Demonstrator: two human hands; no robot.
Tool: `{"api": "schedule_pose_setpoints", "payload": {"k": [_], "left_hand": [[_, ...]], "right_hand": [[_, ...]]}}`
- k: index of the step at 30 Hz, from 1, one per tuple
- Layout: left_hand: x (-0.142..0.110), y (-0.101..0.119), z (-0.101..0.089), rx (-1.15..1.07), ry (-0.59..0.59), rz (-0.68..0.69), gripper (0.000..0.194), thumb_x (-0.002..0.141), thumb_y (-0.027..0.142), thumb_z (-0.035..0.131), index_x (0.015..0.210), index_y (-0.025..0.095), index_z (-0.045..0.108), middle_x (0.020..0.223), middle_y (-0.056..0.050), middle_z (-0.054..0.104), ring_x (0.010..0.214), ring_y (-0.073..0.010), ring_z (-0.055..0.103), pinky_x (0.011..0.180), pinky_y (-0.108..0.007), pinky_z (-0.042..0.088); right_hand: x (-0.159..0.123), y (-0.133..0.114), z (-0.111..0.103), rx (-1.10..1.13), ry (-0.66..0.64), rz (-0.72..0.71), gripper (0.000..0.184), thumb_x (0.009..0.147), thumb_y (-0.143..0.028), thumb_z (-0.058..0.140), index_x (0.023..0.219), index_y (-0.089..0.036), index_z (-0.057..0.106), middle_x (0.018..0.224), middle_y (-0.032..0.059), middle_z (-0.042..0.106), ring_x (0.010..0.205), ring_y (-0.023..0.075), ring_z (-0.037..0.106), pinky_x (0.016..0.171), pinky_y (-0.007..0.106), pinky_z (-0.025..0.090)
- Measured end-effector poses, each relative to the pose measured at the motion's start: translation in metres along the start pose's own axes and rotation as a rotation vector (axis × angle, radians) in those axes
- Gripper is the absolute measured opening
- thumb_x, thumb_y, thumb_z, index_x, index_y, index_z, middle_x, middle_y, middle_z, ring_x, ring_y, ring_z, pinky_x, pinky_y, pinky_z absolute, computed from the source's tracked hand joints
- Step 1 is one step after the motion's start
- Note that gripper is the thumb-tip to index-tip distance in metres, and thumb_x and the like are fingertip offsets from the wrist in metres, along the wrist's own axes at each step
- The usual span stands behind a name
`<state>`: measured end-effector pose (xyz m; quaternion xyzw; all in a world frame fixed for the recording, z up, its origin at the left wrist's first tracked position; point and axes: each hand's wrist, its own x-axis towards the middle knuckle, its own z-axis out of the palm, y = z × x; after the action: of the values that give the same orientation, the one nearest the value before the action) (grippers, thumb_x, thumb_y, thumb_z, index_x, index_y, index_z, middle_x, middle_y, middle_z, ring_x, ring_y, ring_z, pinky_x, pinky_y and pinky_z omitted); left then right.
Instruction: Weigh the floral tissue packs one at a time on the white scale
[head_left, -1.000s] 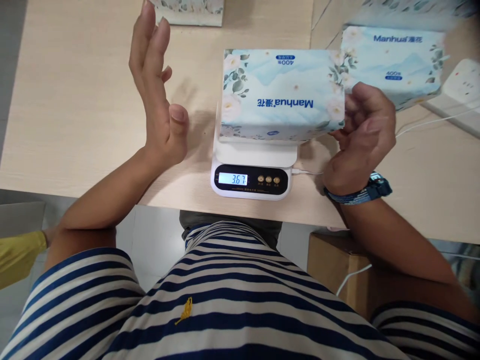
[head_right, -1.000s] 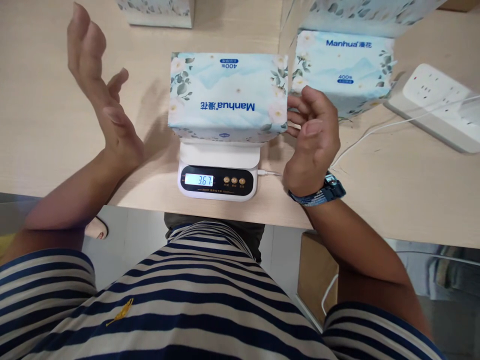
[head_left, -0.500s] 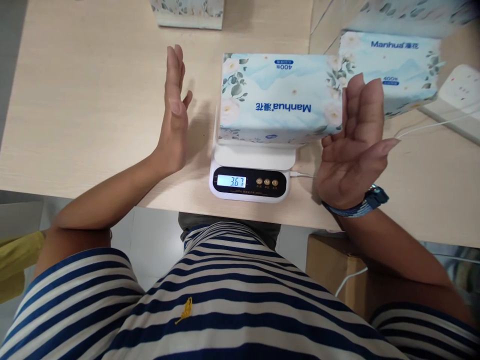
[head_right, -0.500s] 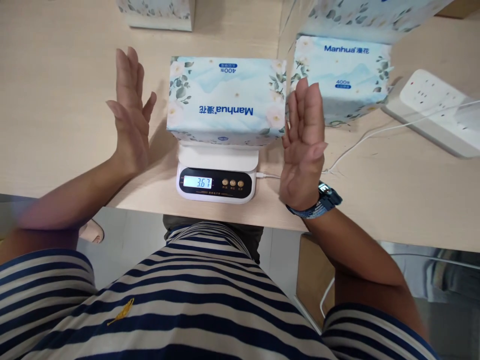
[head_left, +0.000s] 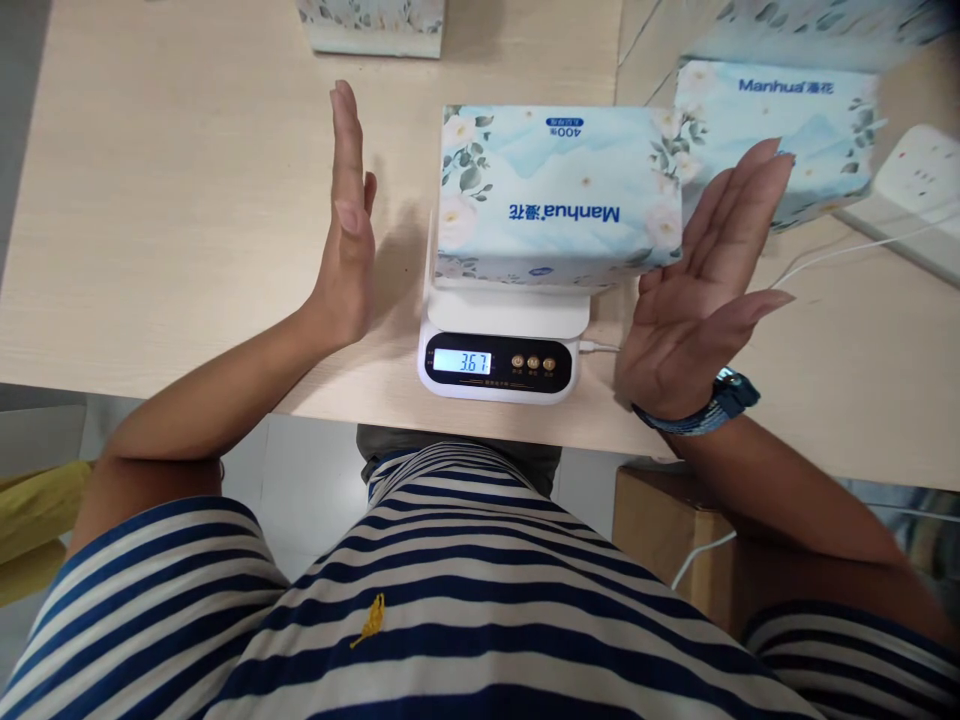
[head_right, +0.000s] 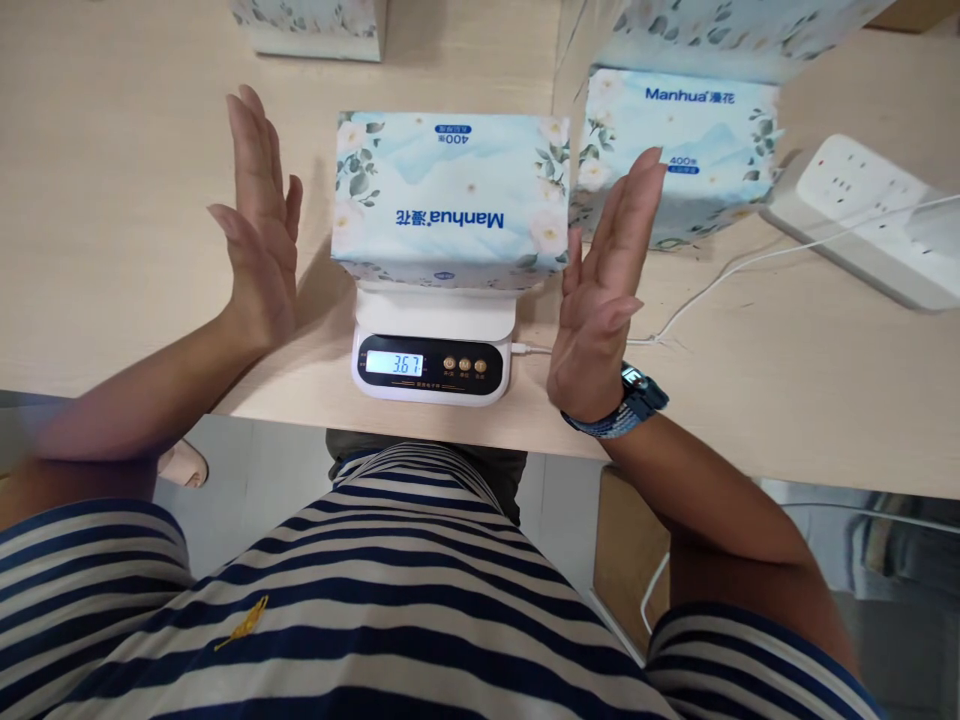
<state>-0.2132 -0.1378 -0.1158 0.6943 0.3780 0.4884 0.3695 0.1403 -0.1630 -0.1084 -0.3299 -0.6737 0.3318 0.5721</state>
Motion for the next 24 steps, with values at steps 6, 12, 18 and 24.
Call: {"api": "schedule_pose_setpoints", "payload": {"k": [6,12,18,24], "left_hand": [[0.001,0.002,-0.001,-0.035,-0.052,0.019,0.106,0.074,0.112,0.030,0.170,0.070,0.014,0.183,0.039,-0.005,0.176,-0.0285,-0.032,0.149,-0.057,0.006],[0.000,0.001,0.005,0.002,0.016,0.027,0.109,0.073,0.113,0.021,0.172,0.066,0.015,0.187,0.031,-0.004,0.178,-0.0292,-0.026,0.148,-0.059,0.008],[-0.002,-0.003,0.013,-0.035,0.013,0.011,0.103,0.078,0.110,0.020,0.171,0.068,0.013,0.185,0.034,-0.006,0.179,-0.0284,-0.021,0.149,-0.060,0.004],[-0.003,-0.014,0.010,-0.087,0.014,-0.006,0.096,0.085,0.104,0.022,0.172,0.067,0.009,0.185,0.033,-0.013,0.178,-0.0258,-0.022,0.150,-0.051,0.005]], "right_hand": [[0.000,0.009,-0.005,-0.112,0.012,0.060,0.092,0.092,-0.097,0.005,0.172,-0.057,0.028,0.188,-0.0204,0.011,0.180,0.0347,0.004,0.141,0.061,0.025],[0.001,0.009,0.001,-0.062,0.073,0.027,0.082,0.098,-0.090,0.010,0.169,-0.059,0.039,0.185,-0.0216,0.024,0.179,0.0299,-0.010,0.142,0.065,0.025],[-0.006,0.003,0.013,-0.099,0.039,0.016,0.082,0.095,-0.098,0.017,0.167,-0.064,0.035,0.186,-0.0222,0.023,0.179,0.0385,-0.007,0.143,0.073,0.011],[-0.011,0.021,0.008,-0.125,0.046,0.120,0.086,0.099,-0.085,-0.002,0.176,-0.051,0.017,0.190,-0.0048,0.014,0.180,0.0332,0.002,0.142,0.070,0.016]]}}
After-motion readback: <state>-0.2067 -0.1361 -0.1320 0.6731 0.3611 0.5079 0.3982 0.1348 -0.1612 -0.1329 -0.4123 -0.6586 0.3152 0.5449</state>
